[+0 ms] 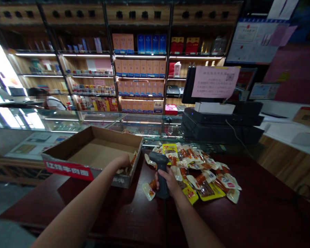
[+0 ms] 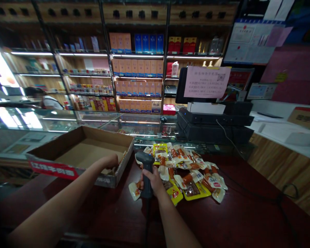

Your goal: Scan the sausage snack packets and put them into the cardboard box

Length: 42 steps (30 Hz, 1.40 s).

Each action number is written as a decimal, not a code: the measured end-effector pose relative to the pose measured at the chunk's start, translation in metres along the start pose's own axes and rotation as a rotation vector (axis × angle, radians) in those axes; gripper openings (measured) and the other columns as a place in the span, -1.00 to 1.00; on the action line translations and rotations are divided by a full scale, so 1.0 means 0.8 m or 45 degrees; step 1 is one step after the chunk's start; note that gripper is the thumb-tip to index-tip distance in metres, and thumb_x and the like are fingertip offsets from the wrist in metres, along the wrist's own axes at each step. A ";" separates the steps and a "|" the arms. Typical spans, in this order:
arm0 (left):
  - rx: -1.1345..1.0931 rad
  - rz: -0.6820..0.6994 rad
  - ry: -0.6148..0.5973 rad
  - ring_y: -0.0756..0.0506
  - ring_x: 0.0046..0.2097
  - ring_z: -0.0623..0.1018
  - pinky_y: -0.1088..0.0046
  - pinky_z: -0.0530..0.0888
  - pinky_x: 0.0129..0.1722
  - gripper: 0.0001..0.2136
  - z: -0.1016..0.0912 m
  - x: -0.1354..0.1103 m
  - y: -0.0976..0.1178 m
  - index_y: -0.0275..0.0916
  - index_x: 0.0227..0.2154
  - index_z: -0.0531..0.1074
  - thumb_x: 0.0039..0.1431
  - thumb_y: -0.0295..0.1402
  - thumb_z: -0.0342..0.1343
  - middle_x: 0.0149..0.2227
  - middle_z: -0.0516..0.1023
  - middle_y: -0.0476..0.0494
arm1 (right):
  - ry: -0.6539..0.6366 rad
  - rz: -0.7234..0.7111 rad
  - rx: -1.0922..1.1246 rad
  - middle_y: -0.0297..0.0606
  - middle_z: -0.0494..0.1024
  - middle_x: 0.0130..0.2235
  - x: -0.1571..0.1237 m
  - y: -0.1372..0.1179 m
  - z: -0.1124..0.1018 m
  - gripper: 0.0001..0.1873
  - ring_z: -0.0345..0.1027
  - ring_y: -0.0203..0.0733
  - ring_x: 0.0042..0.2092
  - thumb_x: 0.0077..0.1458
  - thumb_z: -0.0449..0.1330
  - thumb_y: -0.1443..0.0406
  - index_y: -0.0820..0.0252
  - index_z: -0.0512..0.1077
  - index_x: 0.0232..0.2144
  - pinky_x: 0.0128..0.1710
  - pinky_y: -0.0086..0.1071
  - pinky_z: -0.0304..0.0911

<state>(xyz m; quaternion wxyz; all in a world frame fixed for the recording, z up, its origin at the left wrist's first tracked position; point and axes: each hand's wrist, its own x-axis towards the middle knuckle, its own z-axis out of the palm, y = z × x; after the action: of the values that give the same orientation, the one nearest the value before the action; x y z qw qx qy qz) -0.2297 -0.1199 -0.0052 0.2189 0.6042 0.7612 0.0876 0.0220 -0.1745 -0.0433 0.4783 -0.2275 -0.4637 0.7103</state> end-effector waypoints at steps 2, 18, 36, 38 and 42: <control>-0.159 -0.082 0.017 -0.15 -0.67 0.43 0.33 0.40 -0.60 -0.79 -0.003 -0.004 0.000 -0.27 -0.85 0.23 -0.36 -0.54 0.18 -0.82 0.31 -0.11 | -0.018 0.005 0.010 -0.41 0.44 -0.61 -0.001 0.000 0.001 -0.61 0.26 -0.36 -0.70 -0.10 0.28 0.15 0.26 0.34 -0.26 -0.74 -0.50 0.26; -2.097 0.192 0.733 0.10 -0.51 0.40 0.54 0.43 -0.43 -0.66 0.029 -0.065 0.042 -0.25 -0.60 0.17 -0.38 -0.39 0.29 -0.58 0.32 0.11 | -0.210 -0.001 0.061 -0.39 0.46 -0.59 -0.008 0.002 0.003 -0.59 0.29 -0.34 -0.68 -0.08 0.27 0.15 0.27 0.34 -0.21 -0.71 -0.48 0.26; -1.979 0.268 0.799 -0.08 -0.35 0.53 0.38 0.47 -0.33 -0.71 0.032 -0.065 0.049 -0.23 -0.55 0.24 -0.33 -0.34 0.26 -0.45 0.45 -0.05 | -0.238 0.025 0.028 -0.40 0.45 -0.60 -0.011 0.003 0.004 -0.64 0.31 -0.34 -0.68 -0.08 0.26 0.13 0.26 0.34 -0.30 -0.71 -0.52 0.24; -1.973 0.277 0.791 -0.10 -0.34 0.54 0.36 0.48 -0.32 -0.72 0.032 -0.065 0.048 -0.23 -0.55 0.24 -0.32 -0.35 0.25 -0.46 0.45 -0.06 | -0.250 0.026 0.041 -0.40 0.46 -0.59 -0.010 0.004 0.003 -0.64 0.31 -0.34 -0.68 -0.07 0.26 0.14 0.26 0.34 -0.29 -0.72 -0.52 0.24; -1.975 0.273 0.806 -0.05 -0.38 0.53 0.38 0.47 -0.32 -0.72 0.033 -0.065 0.048 -0.24 -0.55 0.24 -0.32 -0.34 0.25 -0.50 0.43 0.00 | -0.252 0.012 0.060 -0.39 0.46 -0.60 -0.008 0.007 0.002 -0.63 0.31 -0.34 -0.68 -0.07 0.26 0.16 0.28 0.34 -0.25 -0.72 -0.51 0.24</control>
<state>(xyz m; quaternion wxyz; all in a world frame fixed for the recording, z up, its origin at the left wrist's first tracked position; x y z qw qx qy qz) -0.1752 -0.1634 -0.0012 0.3387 0.2985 0.4493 0.7709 0.0207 -0.1815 -0.0482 0.4320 -0.1471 -0.4907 0.7422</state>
